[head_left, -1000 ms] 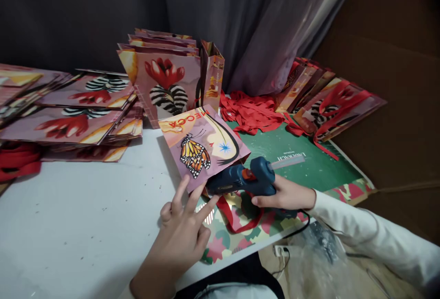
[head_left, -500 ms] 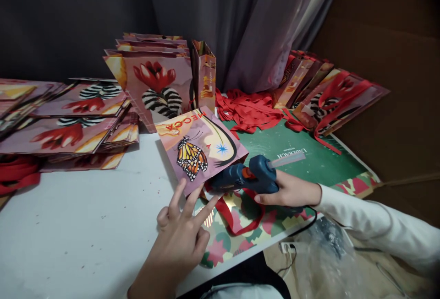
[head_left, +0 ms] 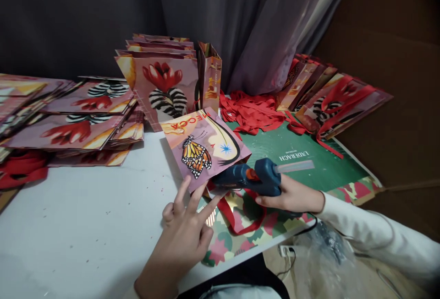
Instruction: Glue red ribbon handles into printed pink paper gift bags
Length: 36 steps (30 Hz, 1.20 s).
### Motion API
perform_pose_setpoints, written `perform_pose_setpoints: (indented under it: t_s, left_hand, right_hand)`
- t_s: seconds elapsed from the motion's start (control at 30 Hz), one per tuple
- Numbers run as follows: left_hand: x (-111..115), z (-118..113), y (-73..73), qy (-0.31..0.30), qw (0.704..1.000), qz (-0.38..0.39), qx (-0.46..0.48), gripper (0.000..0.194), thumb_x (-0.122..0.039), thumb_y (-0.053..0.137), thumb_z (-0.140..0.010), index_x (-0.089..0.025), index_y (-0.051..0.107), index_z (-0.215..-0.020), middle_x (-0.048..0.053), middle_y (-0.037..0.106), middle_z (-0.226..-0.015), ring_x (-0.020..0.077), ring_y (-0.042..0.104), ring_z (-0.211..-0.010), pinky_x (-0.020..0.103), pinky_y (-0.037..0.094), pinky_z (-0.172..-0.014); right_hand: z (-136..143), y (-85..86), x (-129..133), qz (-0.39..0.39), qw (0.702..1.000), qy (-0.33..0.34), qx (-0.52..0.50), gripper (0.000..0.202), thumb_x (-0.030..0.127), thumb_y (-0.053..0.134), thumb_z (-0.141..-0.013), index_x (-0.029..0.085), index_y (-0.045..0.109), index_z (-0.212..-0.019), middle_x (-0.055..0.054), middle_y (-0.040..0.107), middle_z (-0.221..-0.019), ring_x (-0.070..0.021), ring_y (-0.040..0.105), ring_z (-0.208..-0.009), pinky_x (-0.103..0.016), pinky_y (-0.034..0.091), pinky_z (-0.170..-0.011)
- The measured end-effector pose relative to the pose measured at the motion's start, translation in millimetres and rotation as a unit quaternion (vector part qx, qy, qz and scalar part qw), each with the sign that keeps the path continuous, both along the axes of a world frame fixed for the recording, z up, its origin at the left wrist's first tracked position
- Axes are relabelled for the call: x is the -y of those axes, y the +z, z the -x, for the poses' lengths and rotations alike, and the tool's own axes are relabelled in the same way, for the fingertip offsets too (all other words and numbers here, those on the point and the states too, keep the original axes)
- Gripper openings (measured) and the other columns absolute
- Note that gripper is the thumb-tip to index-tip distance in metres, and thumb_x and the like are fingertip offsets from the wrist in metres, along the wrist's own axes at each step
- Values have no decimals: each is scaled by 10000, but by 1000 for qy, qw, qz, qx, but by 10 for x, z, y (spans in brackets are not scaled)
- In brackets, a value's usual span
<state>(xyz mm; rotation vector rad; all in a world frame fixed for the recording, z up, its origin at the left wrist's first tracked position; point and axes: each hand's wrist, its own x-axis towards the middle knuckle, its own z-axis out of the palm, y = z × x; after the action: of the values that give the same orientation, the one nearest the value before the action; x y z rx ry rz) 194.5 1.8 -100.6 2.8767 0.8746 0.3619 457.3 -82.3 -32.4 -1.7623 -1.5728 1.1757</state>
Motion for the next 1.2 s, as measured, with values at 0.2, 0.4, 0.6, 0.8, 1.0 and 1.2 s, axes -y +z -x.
perform_pose_setpoints:
  t_s: [0.2,0.4,0.6,0.8,1.0,1.2]
  left_hand:
    - [-11,-7,17,5,1000,22,-1,523,-253,503,-802,-397,573,-1300,98,423,-1445,427,164,-1417,460,394,-821]
    - [-11,-16,43,8,1000,27,-10,528,-235,493,-806,-399,568,-1302,99,404,-1458,411,140,-1433,484,404,-844]
    - [-7,-28,84,8,1000,25,-15,563,-224,486,-813,-411,519,-1343,99,393,-1470,389,116,-1448,488,409,-841]
    - [-1,-33,66,11,1000,24,-16,560,-217,484,-816,-393,522,-1346,102,398,-1468,389,117,-1447,491,401,-856]
    - [6,-33,29,10,999,30,-7,569,-212,494,-810,-395,522,-1347,78,392,-1474,409,128,-1435,485,389,-878]
    - [15,-31,55,7,1000,28,-3,565,-199,484,-811,-383,528,-1343,84,392,-1476,401,112,-1443,494,381,-880]
  right_hand:
    - [83,-171,-73,-7,999,8,-33,335,380,658,-759,146,632,-997,-52,663,-939,-185,582,-830,-319,518,-779]
    - [132,-212,-88,-14,999,-8,-45,268,368,660,-741,157,629,-903,-22,632,-823,-166,556,-755,-294,513,-709]
    - [130,-241,-80,-33,999,-27,0,265,367,641,-754,148,630,-903,-18,600,-797,-173,528,-764,-304,503,-711]
    - [43,-214,-24,-35,998,-49,29,265,385,656,-759,171,663,-915,-17,623,-787,-218,564,-854,-318,510,-751]
    - [-66,-119,48,-31,994,-81,65,302,406,658,-747,173,649,-938,-18,622,-808,-197,543,-769,-320,502,-700]
    - [-45,-127,61,-13,993,-96,69,282,421,654,-737,178,623,-876,-5,580,-753,-177,514,-712,-301,478,-655]
